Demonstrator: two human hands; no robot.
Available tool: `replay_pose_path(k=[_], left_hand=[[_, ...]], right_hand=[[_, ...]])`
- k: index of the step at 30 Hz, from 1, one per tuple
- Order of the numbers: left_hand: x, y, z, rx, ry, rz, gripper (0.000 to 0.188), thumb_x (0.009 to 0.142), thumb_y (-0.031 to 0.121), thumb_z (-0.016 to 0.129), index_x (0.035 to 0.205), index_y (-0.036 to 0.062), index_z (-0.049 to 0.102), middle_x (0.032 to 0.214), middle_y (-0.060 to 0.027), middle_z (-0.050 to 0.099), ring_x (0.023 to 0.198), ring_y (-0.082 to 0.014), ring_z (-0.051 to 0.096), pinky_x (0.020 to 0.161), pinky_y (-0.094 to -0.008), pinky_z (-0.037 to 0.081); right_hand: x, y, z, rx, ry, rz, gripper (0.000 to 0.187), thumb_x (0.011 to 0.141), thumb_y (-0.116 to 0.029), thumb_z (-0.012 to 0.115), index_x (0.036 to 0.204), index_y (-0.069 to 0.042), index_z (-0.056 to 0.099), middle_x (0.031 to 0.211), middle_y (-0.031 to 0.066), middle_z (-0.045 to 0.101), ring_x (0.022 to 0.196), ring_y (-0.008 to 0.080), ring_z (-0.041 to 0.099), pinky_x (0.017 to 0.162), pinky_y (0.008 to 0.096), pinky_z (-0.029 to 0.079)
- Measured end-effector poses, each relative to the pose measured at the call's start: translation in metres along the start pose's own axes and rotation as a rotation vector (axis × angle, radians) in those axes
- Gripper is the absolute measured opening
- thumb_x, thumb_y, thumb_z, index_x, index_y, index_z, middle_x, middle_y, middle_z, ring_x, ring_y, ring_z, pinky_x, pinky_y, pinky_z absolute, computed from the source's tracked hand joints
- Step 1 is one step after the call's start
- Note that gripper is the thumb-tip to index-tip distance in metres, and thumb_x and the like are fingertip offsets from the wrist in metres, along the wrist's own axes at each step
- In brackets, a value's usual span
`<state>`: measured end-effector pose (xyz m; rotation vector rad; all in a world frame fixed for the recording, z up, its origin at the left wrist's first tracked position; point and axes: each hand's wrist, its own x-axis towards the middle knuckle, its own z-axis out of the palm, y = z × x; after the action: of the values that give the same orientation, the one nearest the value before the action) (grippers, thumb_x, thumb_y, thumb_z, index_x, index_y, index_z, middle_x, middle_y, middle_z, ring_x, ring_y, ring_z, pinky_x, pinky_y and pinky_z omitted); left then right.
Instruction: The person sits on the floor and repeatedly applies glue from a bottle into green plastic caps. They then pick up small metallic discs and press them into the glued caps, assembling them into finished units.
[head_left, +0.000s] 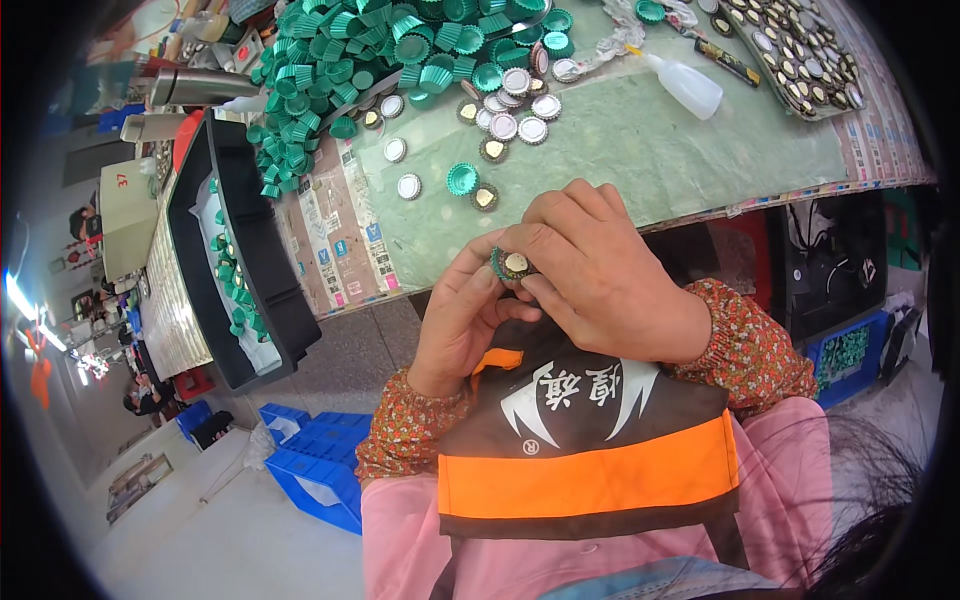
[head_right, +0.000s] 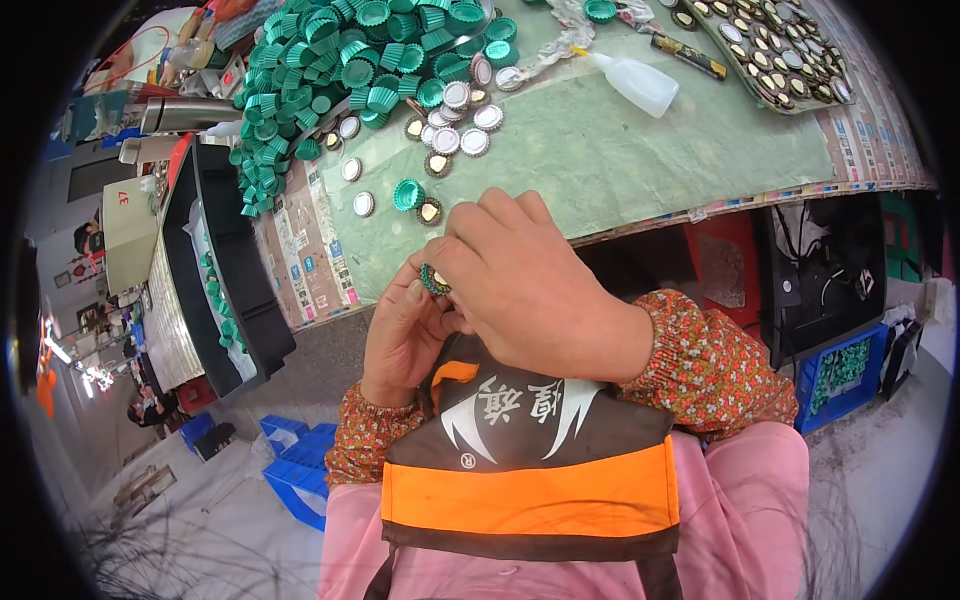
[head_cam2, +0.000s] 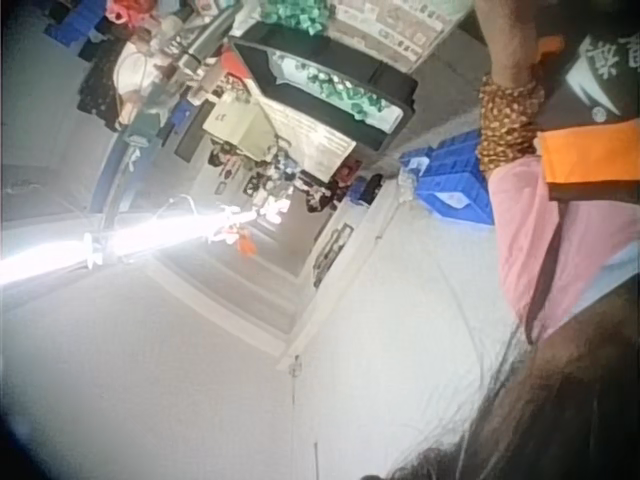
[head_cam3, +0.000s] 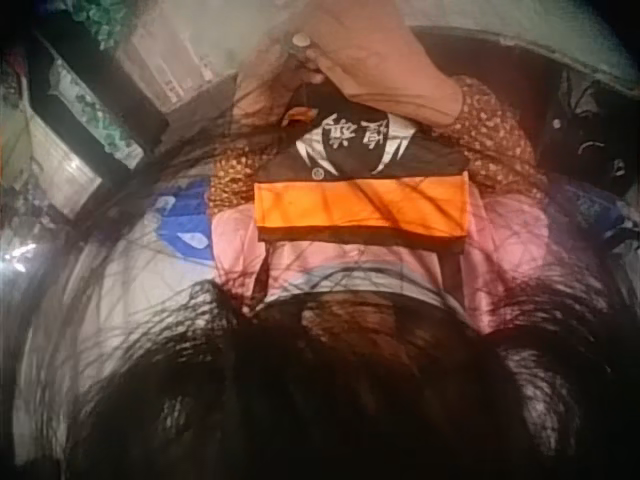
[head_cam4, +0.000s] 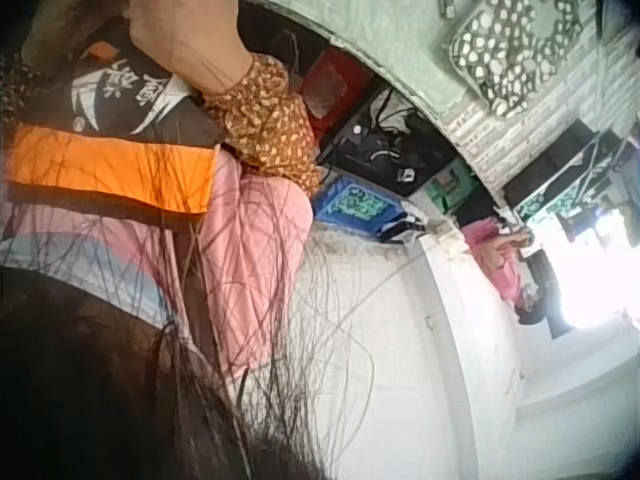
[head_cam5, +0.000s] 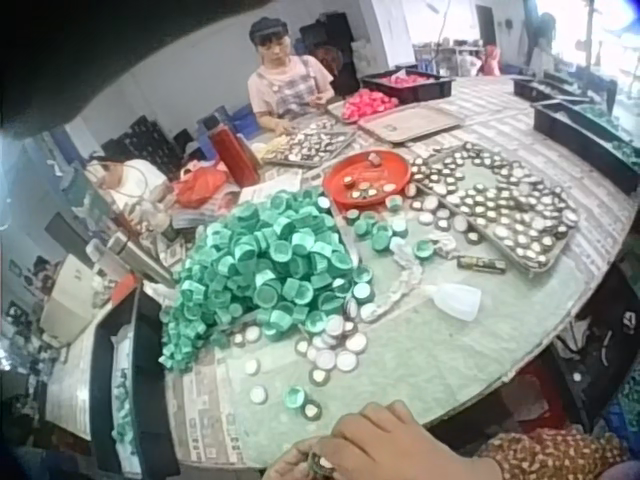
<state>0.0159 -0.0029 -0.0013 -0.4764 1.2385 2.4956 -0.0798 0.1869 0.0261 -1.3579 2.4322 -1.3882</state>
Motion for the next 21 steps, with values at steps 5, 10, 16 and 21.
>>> replay_pose_path(k=[5,10,16,21], left_hand=[[0.0007,-0.0008,0.0003,0.038,-0.005,-0.002,0.045,0.107,0.027,0.051,0.144,0.0014,0.045,0.116,-0.0061,0.063,0.102,-0.0143,0.065,0.083,-0.0315,0.061],[0.0001,-0.0005,0.0017,0.051,0.007,-0.011,0.045,0.107,0.027,0.05,0.144,0.0011,0.046,0.115,-0.0059,0.063,0.101,-0.0138,0.065,0.083,-0.0314,0.061],[0.0013,-0.0024,0.0007,0.068,-0.008,-0.01,0.045,0.108,0.027,0.05,0.144,0.0009,0.045,0.119,-0.0073,0.063,0.105,-0.0154,0.066,0.084,-0.0316,0.061],[-0.0003,-0.0065,0.0039,0.135,0.018,0.018,0.044,0.109,0.026,0.047,0.145,0.0006,0.044,0.122,-0.0091,0.062,0.106,-0.0172,0.067,0.085,-0.0322,0.061]], right_hand=[[-0.0006,-0.0009,-0.0012,0.003,-0.003,0.006,0.042,0.075,-0.004,0.073,0.116,-0.006,0.061,0.101,0.0096,0.054,0.092,0.0298,0.051,0.078,0.0426,0.037],[-0.0008,0.0007,0.0,0.009,0.012,0.014,0.041,0.07,-0.009,0.077,0.108,-0.006,0.062,0.098,0.0088,0.053,0.093,0.0298,0.051,0.079,0.0413,0.039],[-0.0021,0.0016,0.0013,0.016,0.02,0.018,0.042,0.068,-0.012,0.08,0.105,-0.006,0.063,0.097,0.0087,0.053,0.093,0.0301,0.051,0.08,0.0413,0.039],[-0.0031,0.0003,0.0008,0.038,0.004,0.001,0.034,0.076,-0.003,0.073,0.108,-0.003,0.061,0.098,0.0114,0.053,0.091,0.0311,0.051,0.079,0.0406,0.042]])
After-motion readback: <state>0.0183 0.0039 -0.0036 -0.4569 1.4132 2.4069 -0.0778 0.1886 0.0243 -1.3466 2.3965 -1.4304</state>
